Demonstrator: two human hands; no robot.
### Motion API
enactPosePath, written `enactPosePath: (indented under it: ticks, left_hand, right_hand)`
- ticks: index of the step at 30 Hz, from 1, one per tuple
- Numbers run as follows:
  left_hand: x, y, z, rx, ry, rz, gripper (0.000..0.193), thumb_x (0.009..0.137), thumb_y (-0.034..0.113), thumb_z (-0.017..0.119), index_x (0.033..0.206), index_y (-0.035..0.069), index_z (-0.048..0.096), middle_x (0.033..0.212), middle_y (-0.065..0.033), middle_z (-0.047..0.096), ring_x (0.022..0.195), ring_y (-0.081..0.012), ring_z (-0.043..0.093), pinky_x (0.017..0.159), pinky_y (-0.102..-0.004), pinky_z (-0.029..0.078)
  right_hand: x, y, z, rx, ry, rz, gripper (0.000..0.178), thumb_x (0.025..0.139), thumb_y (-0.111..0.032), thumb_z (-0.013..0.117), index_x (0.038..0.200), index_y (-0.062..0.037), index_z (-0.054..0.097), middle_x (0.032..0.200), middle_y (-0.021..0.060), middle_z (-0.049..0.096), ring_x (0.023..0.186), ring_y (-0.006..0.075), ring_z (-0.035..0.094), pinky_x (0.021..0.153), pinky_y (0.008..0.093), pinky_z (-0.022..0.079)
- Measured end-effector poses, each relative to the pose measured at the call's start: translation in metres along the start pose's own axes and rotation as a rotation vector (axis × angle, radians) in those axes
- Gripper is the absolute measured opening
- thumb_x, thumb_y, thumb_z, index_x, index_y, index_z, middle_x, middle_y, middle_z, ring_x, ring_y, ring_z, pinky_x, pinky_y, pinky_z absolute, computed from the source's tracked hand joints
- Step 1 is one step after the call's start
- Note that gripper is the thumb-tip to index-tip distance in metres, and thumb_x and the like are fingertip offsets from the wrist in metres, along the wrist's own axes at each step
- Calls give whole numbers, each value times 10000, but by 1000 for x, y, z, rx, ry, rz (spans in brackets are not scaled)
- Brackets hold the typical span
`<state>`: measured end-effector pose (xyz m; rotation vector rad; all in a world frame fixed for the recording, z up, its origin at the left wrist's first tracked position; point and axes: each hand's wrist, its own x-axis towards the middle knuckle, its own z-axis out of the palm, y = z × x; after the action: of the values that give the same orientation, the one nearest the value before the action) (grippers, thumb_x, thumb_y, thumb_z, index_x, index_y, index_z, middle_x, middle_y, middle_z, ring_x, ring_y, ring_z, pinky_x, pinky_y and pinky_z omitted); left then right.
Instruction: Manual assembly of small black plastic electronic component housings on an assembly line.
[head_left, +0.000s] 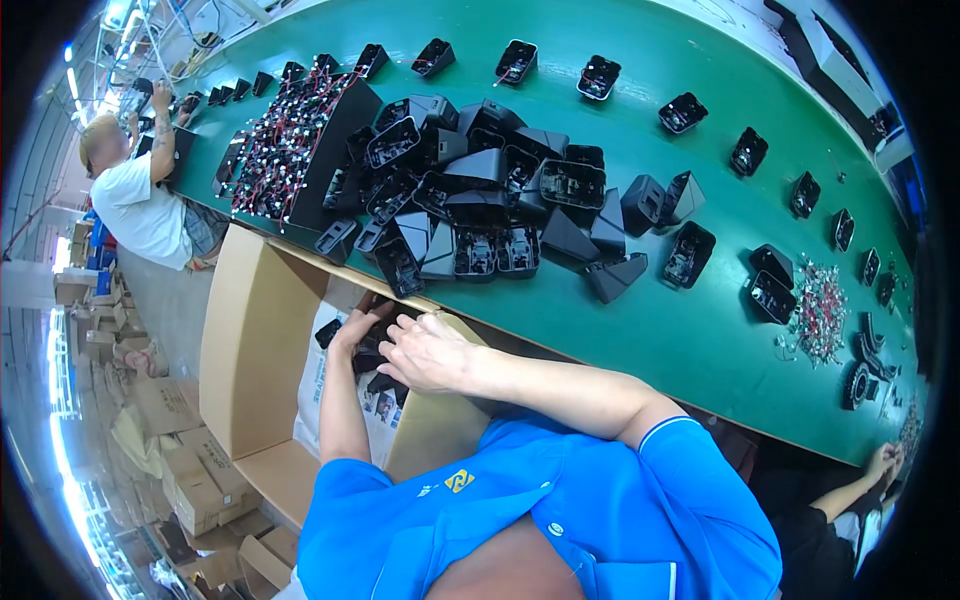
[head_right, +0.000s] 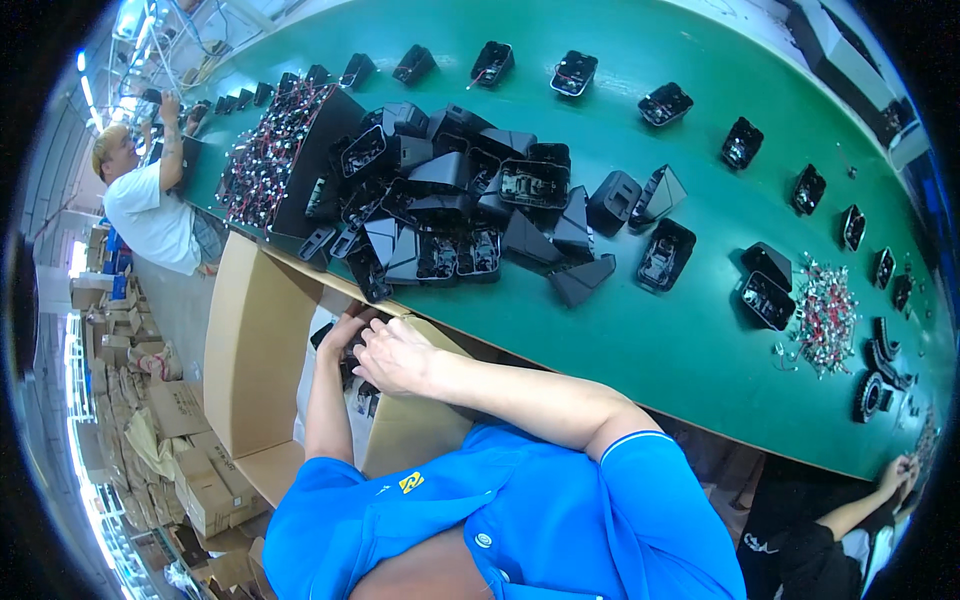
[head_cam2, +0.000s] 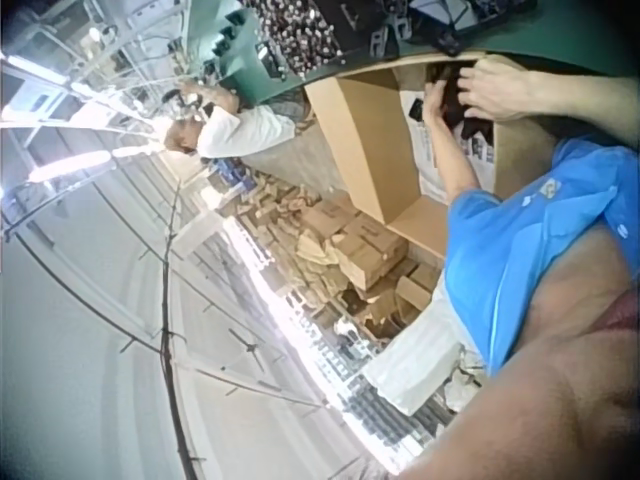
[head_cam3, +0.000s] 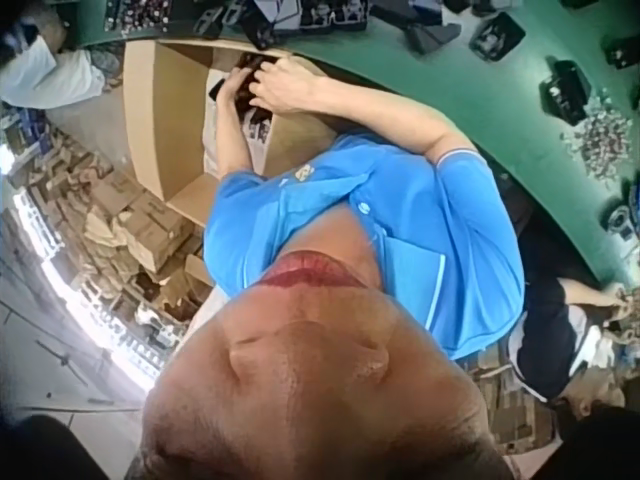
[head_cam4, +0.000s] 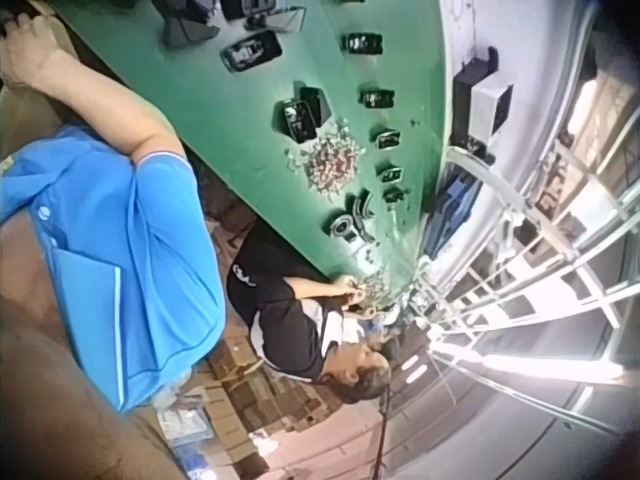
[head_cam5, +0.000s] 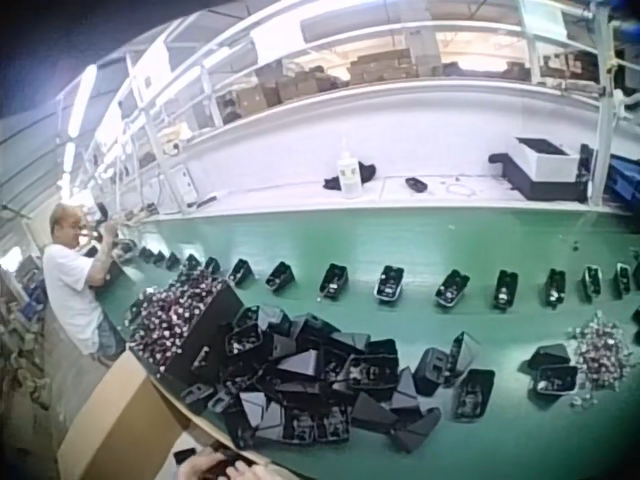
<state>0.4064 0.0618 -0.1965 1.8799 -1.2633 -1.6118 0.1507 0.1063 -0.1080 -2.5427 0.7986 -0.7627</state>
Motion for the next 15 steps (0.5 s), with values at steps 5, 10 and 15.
enactPosePath:
  ticks: [5,10,15]
  left_hand:
    - [-2,11,0,-10,36,-38,532,865,238,727,1356,84,591,1155,-102,685,1008,-196,611,912,-295,468]
    - [15,-48,0,172,86,108,437,848,226,724,1261,100,657,1105,-74,695,981,-187,605,903,-292,468]
    - [19,-95,-7,372,258,331,349,821,210,722,1153,105,705,1060,-53,689,963,-182,596,890,-302,471]
  right_hand:
    - [-2,2,7,-8,31,-6,279,964,-329,568,880,-71,633,932,151,633,883,315,580,741,419,454]
    - [-7,3,11,-45,91,-37,278,967,-326,560,873,-76,635,927,150,632,885,308,567,781,419,438]
    - [-8,3,9,-28,136,-65,283,967,-331,558,864,-78,634,922,147,628,892,305,557,819,425,420]
